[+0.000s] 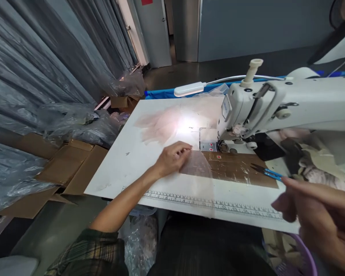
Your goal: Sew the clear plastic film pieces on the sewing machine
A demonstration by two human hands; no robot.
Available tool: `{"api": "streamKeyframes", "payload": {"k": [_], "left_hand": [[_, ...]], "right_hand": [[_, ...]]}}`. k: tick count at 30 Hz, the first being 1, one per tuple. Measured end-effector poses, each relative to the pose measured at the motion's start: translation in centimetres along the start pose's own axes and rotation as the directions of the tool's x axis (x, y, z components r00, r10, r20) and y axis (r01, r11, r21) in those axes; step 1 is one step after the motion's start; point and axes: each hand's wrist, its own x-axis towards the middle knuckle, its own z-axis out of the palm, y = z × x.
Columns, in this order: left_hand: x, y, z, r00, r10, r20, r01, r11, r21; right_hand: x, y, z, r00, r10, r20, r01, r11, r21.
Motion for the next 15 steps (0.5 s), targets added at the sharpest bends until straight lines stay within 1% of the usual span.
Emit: {"api": "streamKeyframes", "payload": {"k": [1, 2, 3, 4, 7, 9, 11, 12, 13, 15], "left_hand": [[0.2, -0.7, -0.3, 0.996, -0.061, -0.061, 0.065, 0.995, 0.075], [0.3, -1.3, -0.5, 0.990, -0.111, -0.091, 0.124, 0.982, 0.144], [0.3, -1.8, -0.7, 0.984, -0.150, -0.094, 0.167, 0.965, 0.204], [0.3, -2.2, -0.8, 0.981, -0.178, -0.074, 0.191, 0.948, 0.254], [0.2, -2.6, -0.9, 0.981, -0.192, 0.014, 0.178, 0.934, 0.309], [0.2, -2.4, -0.8, 0.983, -0.180, 0.030, 0.164, 0.943, 0.291], [0.2, -2.0, -0.6, 0.985, -0.174, 0.016, 0.165, 0.956, 0.244], [0.3, -1.7, -0.6, 0.984, -0.176, 0.008, 0.170, 0.962, 0.213], [0.3, -1.4, -0.5, 0.984, -0.181, 0.004, 0.177, 0.967, 0.181], [0.5, -0.7, -0.4, 0.982, -0.188, 0.012, 0.184, 0.969, 0.163]], "right_hand": [[0.3, 0.0, 0.3, 1.000, -0.018, 0.005, 0.018, 1.000, 0.023], [0.5, 0.1, 0.7, 1.000, -0.019, -0.001, 0.019, 0.999, 0.035], [0.6, 0.2, 1.0, 1.000, -0.023, -0.014, 0.024, 0.999, 0.048], [0.7, 0.4, 1.4, 0.999, -0.021, -0.034, 0.023, 0.998, 0.057], [0.6, 1.1, 2.3, 0.995, -0.005, -0.104, 0.015, 0.995, 0.099], [0.7, 1.6, 2.7, 0.995, 0.004, -0.101, 0.012, 0.988, 0.157], [0.9, 2.1, 3.1, 0.999, 0.035, -0.013, -0.032, 0.977, 0.209], [1.1, 2.3, 3.4, 0.995, 0.067, 0.071, -0.081, 0.971, 0.223], [1.2, 2.5, 3.6, 0.980, 0.107, 0.169, -0.144, 0.963, 0.226], [1.5, 3.0, 4.4, 0.919, 0.176, 0.353, -0.259, 0.944, 0.205]]}}
